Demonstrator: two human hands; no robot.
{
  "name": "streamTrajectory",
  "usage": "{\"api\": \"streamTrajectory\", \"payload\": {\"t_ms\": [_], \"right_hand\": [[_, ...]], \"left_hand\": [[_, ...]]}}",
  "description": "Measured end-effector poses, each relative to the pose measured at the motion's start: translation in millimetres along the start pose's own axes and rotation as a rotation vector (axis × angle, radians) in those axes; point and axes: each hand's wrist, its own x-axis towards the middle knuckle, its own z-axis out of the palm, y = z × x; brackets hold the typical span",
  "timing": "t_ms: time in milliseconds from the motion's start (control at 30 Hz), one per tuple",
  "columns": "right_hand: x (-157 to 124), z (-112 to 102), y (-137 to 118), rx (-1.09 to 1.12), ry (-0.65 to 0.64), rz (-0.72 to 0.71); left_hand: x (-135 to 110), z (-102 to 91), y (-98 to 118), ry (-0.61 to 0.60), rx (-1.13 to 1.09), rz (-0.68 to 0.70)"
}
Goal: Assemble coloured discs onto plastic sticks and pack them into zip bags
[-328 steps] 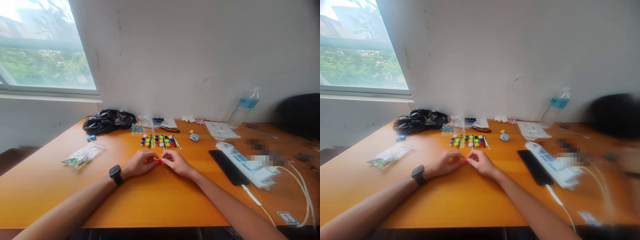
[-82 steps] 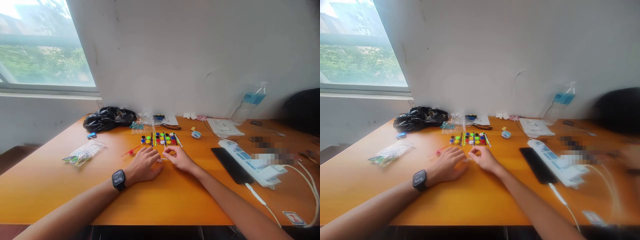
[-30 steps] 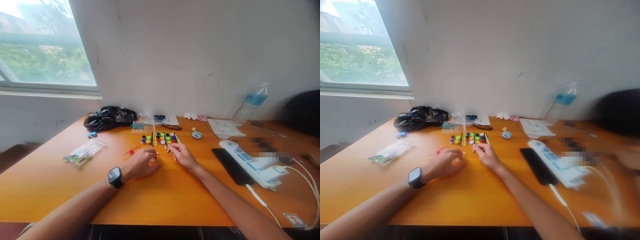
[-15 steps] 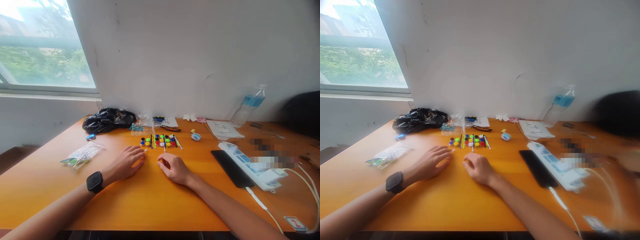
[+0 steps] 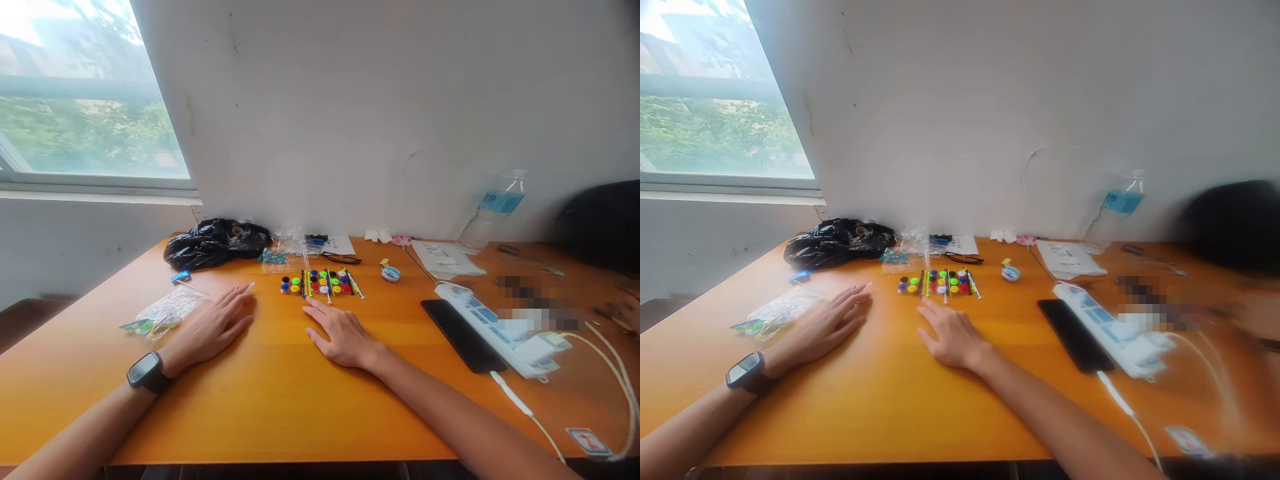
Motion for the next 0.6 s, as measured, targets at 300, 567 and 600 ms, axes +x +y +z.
{"api": "streamTrajectory", "payload": {"t_ms": [300, 567, 600], "right_hand": [[7, -7, -7, -0.063, -0.075, -0.010], [7, -4, -5, -0.041, -0.004, -0.028], [7, -4, -5, -0.044, -0.004, -0.031]], "left_hand": [[5, 1.1, 36, 0.235, 0.079, 0.054], [40, 5.1, 74, 0.062, 0.115, 0.217], [48, 6.7, 76, 0.057, 0.117, 0.200]]}}
